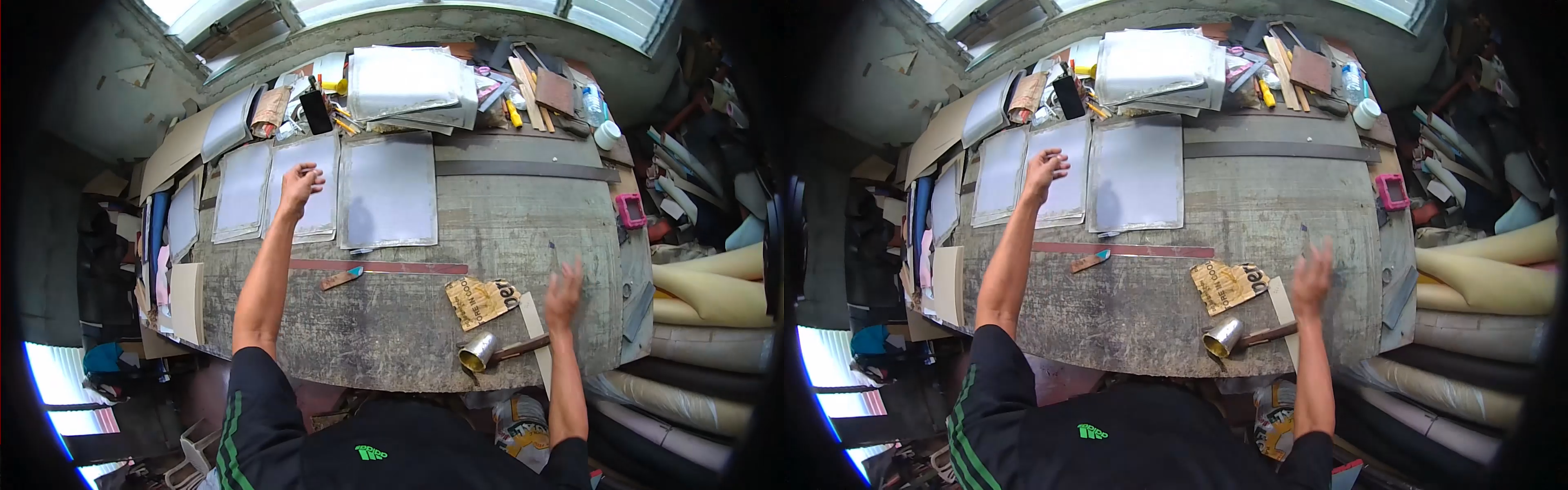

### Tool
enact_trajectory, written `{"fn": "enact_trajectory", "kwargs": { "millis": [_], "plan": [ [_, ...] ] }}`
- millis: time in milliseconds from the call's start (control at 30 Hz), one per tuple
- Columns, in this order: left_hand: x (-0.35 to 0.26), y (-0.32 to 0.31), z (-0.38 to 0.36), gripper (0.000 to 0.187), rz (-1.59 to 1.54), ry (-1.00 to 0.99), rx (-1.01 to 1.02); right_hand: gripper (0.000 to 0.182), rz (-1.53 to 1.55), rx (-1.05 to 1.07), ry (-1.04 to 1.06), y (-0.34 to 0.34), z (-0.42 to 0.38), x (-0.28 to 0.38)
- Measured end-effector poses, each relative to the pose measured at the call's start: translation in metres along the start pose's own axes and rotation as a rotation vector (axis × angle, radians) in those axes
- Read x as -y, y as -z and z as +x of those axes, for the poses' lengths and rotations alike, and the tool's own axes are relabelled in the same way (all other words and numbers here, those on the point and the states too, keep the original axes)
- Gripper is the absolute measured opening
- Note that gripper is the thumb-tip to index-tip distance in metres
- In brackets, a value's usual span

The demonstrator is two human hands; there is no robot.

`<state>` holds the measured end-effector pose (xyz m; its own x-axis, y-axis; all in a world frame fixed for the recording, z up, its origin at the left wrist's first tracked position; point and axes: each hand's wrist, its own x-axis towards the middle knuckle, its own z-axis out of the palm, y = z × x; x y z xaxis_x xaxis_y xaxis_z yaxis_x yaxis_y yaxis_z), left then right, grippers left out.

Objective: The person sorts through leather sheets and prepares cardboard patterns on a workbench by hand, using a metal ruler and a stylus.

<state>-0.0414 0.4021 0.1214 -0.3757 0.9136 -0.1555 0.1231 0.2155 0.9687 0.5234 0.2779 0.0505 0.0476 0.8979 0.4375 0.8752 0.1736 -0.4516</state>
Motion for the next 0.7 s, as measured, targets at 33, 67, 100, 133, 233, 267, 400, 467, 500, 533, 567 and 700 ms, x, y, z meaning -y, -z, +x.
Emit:
{"fn": "enact_trajectory", "kwargs": {
  "millis": [33,67,100,133,233,267,400,467,500,533,567,700],
  "plan": [
    [-0.013,-0.001,0.003,0.033,0.013,-0.015,-0.015,0.034,0.115,0.046,0.025,-0.029,0.023,0.019],
    [-0.021,-0.003,0.013,0.033,0.016,-0.020,-0.029,0.035,0.136,0.075,0.059,-0.055,0.044,0.043],
    [-0.027,-0.004,0.026,0.036,0.058,-0.012,-0.013,0.036,0.158,0.103,0.095,-0.080,0.062,0.062],
    [-0.033,-0.007,0.040,0.038,0.098,-0.002,0.004,0.036,0.170,0.102,0.107,-0.105,0.072,0.072],
    [-0.050,-0.022,0.090,0.040,0.104,-0.064,0.007,0.041,0.043,0.142,0.039,-0.176,0.088,0.088],
    [-0.055,-0.028,0.110,0.035,0.111,-0.101,0.015,0.041,0.044,0.141,0.042,-0.189,0.084,0.088],
    [-0.048,-0.044,0.229,0.023,0.285,-0.262,0.057,0.045,-0.218,0.175,0.013,-0.197,0.073,0.096],
    [-0.063,-0.069,0.257,0.026,0.222,-0.258,-0.013,0.044,-0.245,0.194,0.011,-0.193,0.077,0.100],
    [-0.059,-0.074,0.292,0.034,0.217,-0.227,-0.002,0.043,-0.241,0.192,0.006,-0.193,0.079,0.102],
    [-0.063,-0.082,0.306,0.043,0.212,-0.194,0.009,0.043,-0.253,0.194,-0.005,-0.193,0.079,0.101],
    [-0.065,-0.090,0.317,0.052,0.180,-0.158,-0.032,0.043,-0.240,0.203,-0.021,-0.195,0.080,0.100],
    [-0.074,-0.111,0.360,0.068,0.186,-0.186,-0.133,0.044,-0.222,0.221,-0.054,-0.195,0.079,0.098]
  ]
}}
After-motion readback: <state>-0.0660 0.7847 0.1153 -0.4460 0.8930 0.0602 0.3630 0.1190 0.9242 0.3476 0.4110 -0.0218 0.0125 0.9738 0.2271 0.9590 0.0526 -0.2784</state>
